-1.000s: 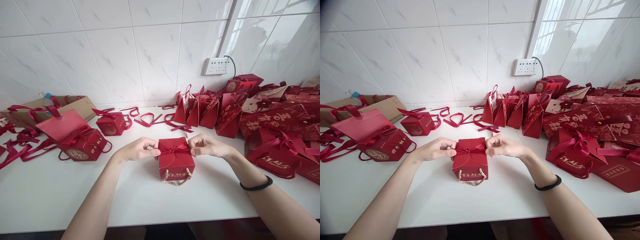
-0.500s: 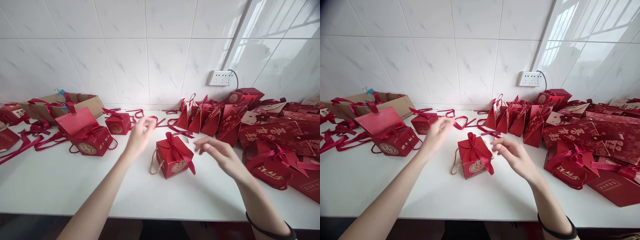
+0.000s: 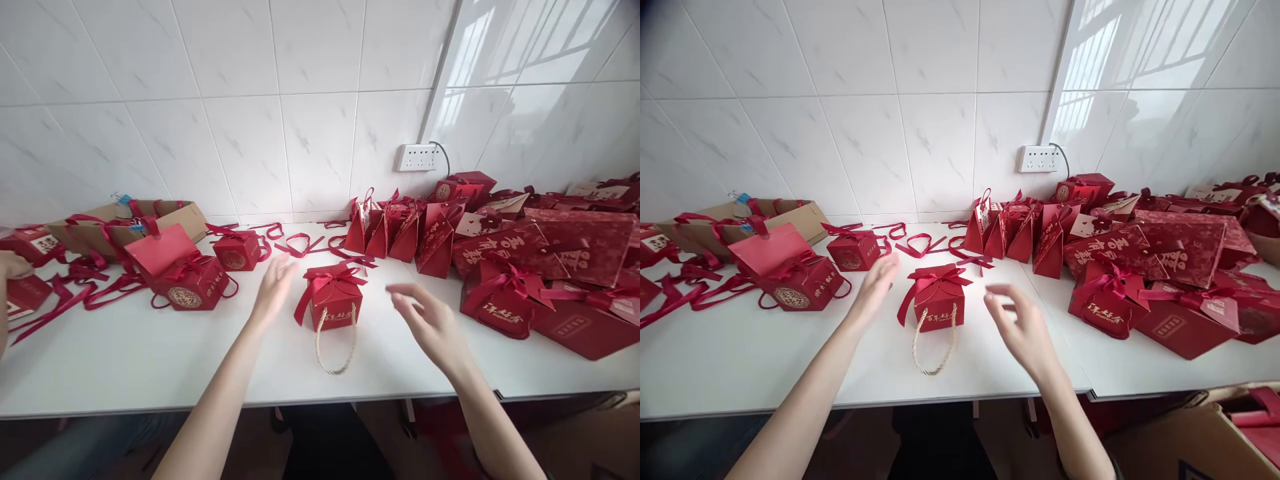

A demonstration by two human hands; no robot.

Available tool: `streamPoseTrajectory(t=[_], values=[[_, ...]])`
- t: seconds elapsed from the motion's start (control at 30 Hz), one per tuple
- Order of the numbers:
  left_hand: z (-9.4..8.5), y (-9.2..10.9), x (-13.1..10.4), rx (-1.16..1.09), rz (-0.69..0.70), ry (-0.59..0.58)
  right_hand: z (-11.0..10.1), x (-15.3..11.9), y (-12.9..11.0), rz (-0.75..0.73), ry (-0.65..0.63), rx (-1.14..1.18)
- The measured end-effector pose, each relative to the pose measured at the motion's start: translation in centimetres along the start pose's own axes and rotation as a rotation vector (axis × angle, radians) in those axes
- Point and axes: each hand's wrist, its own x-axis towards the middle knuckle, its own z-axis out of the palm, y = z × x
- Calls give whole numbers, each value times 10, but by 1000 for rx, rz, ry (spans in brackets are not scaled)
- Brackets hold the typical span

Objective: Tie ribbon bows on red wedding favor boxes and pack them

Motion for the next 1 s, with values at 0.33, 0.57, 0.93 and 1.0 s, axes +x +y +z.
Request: streamPoseTrajectory(t=[0.33, 0.57, 0.93, 1.0], values=[[19, 20, -12, 287, 262, 24, 39, 45, -5, 70, -56, -3], [25, 56, 12, 393, 150, -528, 39, 59, -4, 261, -232, 140], [38, 39, 9, 384, 163, -396, 40, 63, 0, 338, -308, 319], [40, 36, 9, 397, 163, -357, 43, 60, 3, 306, -310, 305]])
